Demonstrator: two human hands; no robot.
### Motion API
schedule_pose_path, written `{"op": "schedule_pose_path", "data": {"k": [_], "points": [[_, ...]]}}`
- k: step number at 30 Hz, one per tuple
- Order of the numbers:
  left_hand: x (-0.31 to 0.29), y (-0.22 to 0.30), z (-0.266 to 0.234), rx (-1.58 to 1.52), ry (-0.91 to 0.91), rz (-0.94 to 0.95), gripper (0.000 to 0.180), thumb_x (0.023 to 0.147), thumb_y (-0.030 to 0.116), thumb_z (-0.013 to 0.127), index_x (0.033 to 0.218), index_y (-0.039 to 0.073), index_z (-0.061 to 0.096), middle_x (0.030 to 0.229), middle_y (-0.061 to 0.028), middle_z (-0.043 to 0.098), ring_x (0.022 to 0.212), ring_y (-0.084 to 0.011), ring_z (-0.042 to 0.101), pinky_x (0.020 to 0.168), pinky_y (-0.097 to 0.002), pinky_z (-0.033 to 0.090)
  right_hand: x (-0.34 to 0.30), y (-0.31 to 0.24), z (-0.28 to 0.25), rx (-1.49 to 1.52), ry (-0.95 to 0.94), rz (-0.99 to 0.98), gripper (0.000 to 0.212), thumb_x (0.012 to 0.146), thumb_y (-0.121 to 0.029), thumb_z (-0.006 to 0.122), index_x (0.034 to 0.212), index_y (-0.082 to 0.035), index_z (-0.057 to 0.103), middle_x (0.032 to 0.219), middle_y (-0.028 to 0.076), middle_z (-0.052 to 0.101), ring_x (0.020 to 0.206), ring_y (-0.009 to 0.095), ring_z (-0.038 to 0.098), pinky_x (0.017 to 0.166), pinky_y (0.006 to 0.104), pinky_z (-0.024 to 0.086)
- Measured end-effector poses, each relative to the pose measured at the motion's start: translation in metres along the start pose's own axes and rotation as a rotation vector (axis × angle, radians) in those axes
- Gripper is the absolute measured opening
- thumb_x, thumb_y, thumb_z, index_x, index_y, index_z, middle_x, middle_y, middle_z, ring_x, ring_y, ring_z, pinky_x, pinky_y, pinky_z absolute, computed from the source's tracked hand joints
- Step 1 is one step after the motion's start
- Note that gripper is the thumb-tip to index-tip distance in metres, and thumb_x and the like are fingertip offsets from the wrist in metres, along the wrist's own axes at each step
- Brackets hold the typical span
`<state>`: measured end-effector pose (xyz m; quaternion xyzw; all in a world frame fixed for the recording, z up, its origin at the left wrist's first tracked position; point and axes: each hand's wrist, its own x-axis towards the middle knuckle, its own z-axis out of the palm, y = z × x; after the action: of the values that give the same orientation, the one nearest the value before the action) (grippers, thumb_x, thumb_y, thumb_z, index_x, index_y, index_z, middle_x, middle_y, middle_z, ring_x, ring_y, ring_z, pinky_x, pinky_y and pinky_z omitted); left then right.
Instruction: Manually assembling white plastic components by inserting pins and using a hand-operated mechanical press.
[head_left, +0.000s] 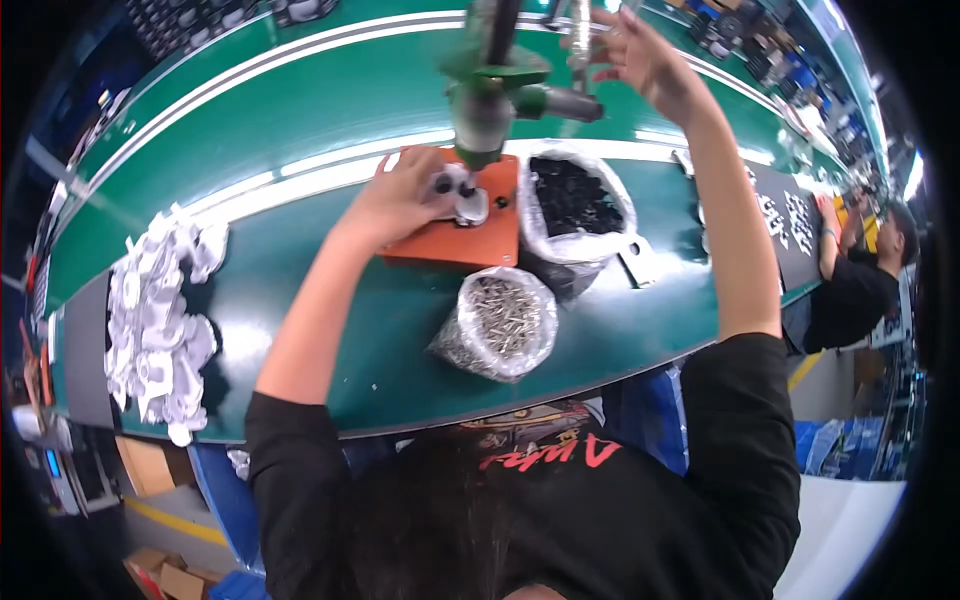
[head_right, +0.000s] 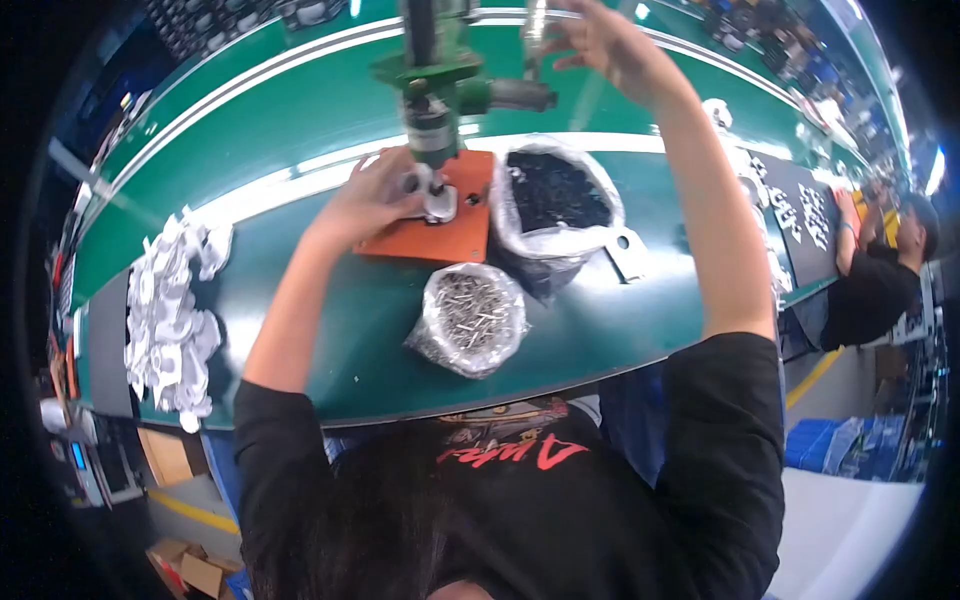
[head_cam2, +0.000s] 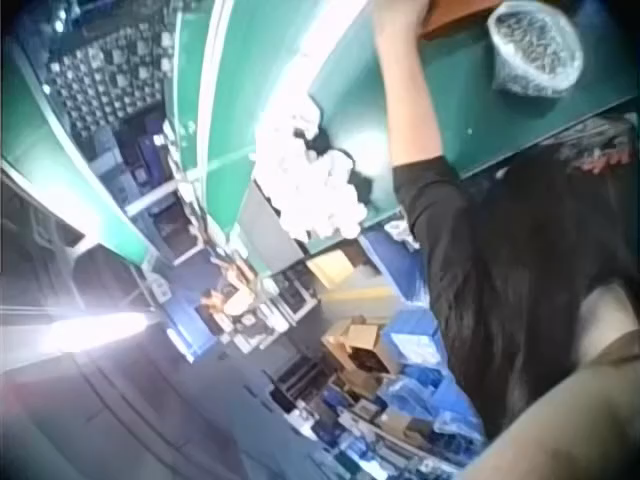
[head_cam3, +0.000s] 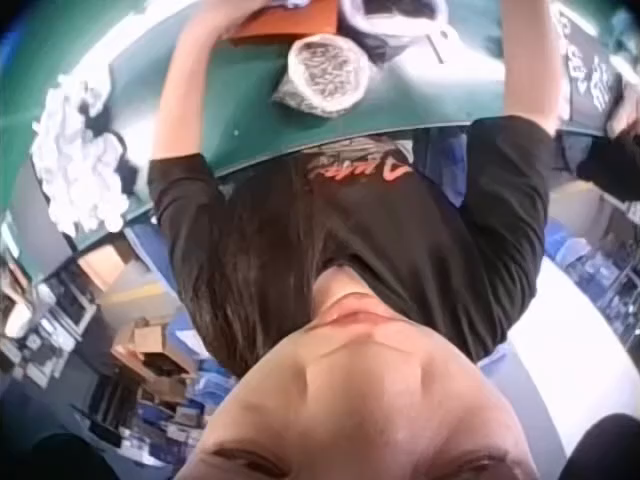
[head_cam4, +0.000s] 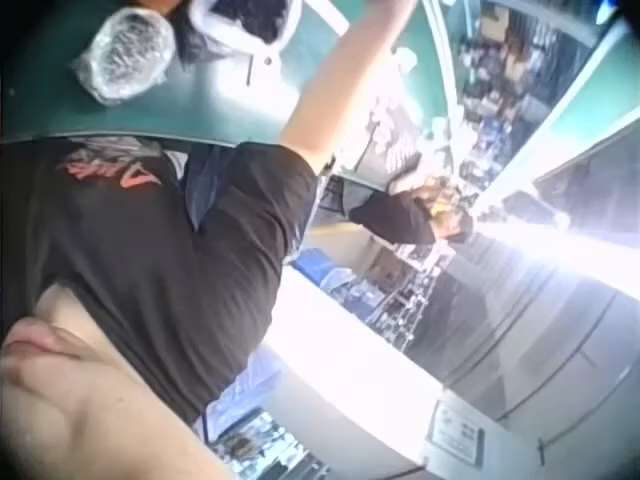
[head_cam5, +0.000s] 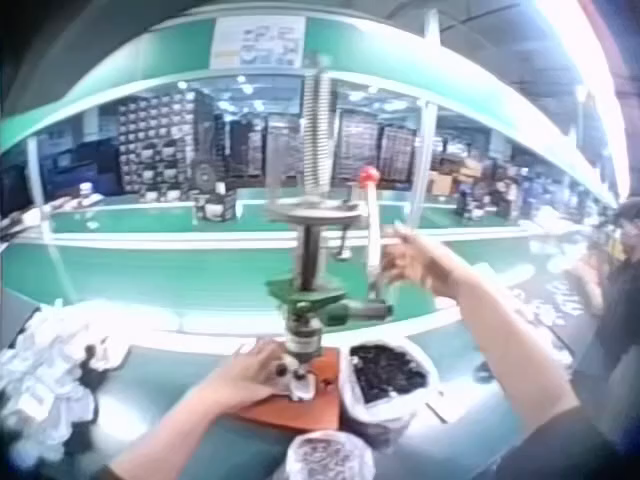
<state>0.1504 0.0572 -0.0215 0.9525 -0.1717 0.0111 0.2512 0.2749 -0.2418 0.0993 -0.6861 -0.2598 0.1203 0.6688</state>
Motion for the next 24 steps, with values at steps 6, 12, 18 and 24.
{"op": "schedule_pose_path", "data": {"k": [6, 12, 18, 24], "points": [[0.034, 0.026, -0.038, 0.138, -0.028, -0.11, 0.044, 0.071, 0.043, 0.068, 0.091, 0.006, 0.056, 0.08, -0.0153, 0.063, 0.078, -0.0338, 0.063, 0.066, -0.0409, 0.048, -0.116, 0.054, -0.124, -1.185, 0.245, 0.354, 0.037, 0.084, -0.031, 0.061, 0.108, -0.003, 0.062, 0.1, 0.012, 0.066, 0.092, 0.023, 0.062, 0.08, 0.0312, 0.048], [0.063, -0.02, -0.038, 0.478, 0.289, -0.188, 0.04, 0.079, 0.037, 0.065, 0.104, 0.007, 0.06, 0.101, -0.0194, 0.057, 0.102, -0.035, 0.054, 0.081, -0.0407, 0.048, -0.187, 0.093, -0.163, -1.909, 0.668, 0.695, 0.061, 0.074, -0.038, 0.069, 0.126, -0.013, 0.052, 0.128, 0.02, 0.05, 0.102, 0.038, 0.058, 0.084, 0.0447, 0.049], [0.024, -0.073, -0.029, 0.424, 0.444, -0.041, 0.051, 0.077, 0.035, 0.067, 0.112, 0.001, 0.053, 0.114, -0.0257, 0.052, 0.112, -0.0411, 0.048, 0.095, -0.0451, 0.039, -0.22, 0.138, -0.262, -1.485, 0.635, 0.766, 0.069, 0.082, -0.052, 0.057, 0.138, -0.016, 0.039, 0.135, 0.017, 0.045, 0.122, 0.039, 0.044, 0.094, 0.0457, 0.042], [-0.113, -0.109, -0.051, 0.476, 0.496, -0.359, 0.059, 0.074, 0.031, 0.07, 0.122, 0.005, 0.049, 0.117, -0.0301, 0.049, 0.109, -0.043, 0.05, 0.092, -0.0452, 0.043, -0.243, 0.2, -0.357, -1.563, 0.802, 0.547, 0.054, 0.077, -0.028, 0.065, 0.121, -0.002, 0.049, 0.116, 0.029, 0.052, 0.106, 0.042, 0.052, 0.089, 0.0466, 0.043]]}}
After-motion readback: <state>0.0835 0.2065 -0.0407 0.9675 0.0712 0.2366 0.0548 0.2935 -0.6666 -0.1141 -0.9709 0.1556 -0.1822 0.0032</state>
